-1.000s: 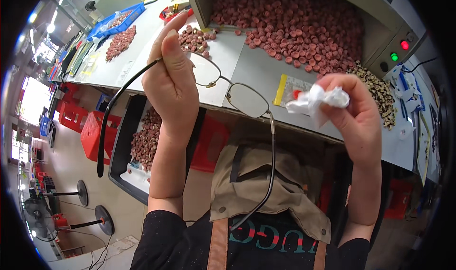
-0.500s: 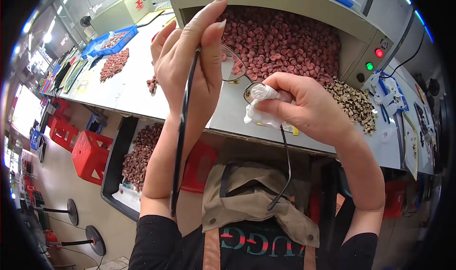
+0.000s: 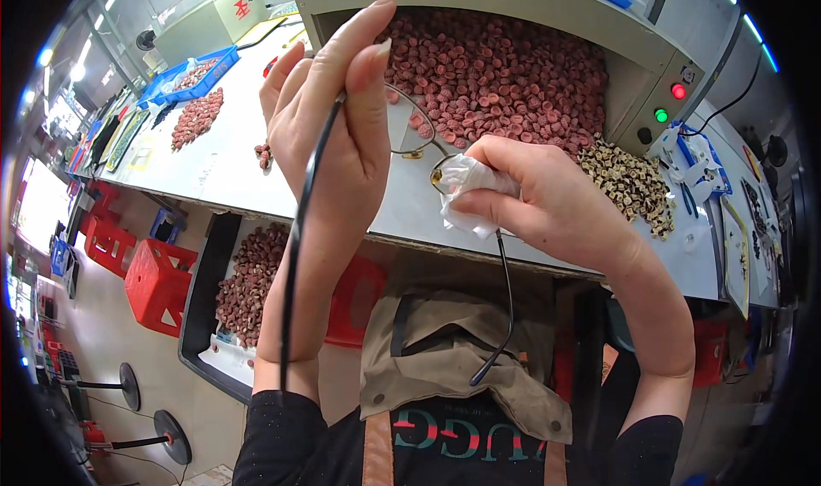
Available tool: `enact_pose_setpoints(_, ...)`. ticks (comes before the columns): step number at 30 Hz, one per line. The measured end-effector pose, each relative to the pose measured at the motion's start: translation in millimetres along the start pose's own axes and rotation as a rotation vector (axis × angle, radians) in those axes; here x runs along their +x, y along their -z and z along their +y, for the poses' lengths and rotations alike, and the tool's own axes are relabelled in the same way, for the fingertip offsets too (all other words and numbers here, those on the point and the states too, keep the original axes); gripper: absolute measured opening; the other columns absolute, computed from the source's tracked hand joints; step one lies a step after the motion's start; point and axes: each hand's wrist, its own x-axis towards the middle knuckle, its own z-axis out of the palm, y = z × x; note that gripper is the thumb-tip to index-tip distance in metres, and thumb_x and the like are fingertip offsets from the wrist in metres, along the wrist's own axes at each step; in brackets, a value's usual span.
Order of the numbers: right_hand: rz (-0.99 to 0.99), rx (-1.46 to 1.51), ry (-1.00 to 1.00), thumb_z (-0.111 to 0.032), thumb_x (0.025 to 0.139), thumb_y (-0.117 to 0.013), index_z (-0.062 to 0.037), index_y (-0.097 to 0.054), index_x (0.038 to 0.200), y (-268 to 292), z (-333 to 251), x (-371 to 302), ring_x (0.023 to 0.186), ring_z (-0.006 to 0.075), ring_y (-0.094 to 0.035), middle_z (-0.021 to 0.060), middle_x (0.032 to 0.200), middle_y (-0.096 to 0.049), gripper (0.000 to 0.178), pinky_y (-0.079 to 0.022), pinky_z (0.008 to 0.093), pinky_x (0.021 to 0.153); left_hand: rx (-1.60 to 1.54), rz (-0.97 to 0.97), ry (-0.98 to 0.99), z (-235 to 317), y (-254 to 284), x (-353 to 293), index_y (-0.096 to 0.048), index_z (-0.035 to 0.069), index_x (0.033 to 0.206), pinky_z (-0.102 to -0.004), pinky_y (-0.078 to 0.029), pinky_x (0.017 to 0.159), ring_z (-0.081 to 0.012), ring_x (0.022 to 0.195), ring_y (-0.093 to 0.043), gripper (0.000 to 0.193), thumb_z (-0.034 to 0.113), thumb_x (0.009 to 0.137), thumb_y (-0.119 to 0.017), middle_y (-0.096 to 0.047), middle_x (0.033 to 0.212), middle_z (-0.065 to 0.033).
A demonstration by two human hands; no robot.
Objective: The person assembles small figurine pieces by applying glue and attaching parts by hand, pauses to clean their eyeglasses with a tissue, and returns to assembling the figurine pieces.
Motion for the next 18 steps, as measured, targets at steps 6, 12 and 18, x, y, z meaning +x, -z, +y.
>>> enact_pose_setpoints(6, -0.039, -0.186, -0.01, -0.017, 0.088, -0.068, -0.0012, -0.061, 0.094, -1, -9, 5, 0.071, 0.0074, -0.055, 0.0021, 0.079, -0.062, 0.018, -0.046, 0.0248, 0.065, -0.006, 0.031, 0.042, -5, 3, -6, -0.067, 0.009, 0.113, -0.0316, -0.043, 0.088, -0.0147, 0.069, -0.061, 0.023, 0.018, 0.098, -0.053, -0.065, 0.072, -0.0027)
enact_pose_setpoints(12, -0.01, 0.032, 0.063, -0.024, 0.087, -0.07, -0.0009, -0.064, 0.09, 5, 0, 6, 0.064, 0.0082, -0.053, 0.0044, 0.07, -0.058, 0.024, -0.044, 0.0246, 0.06, -0.017, -0.005, 0.069, -2, -3, -12, -0.067, 0.007, 0.113, -0.0317, -0.043, 0.088, -0.017, 0.072, -0.062, 0.024, 0.018, 0.099, -0.05, -0.067, 0.077, -0.0045)
enact_pose_setpoints(18, -0.065, -0.255, 0.009, -0.018, 0.088, -0.068, 0.0014, -0.063, 0.096, 5, -17, 7, 0.065, 0.0075, -0.055, 0.0048, 0.071, -0.061, 0.021, -0.044, 0.0247, 0.061, 0.061, -0.009, 0.124, -6, 4, -13, -0.066, 0.007, 0.114, -0.0316, -0.042, 0.089, -0.0213, 0.083, -0.062, 0.027, 0.021, 0.101, -0.047, -0.07, 0.09, -0.0078)
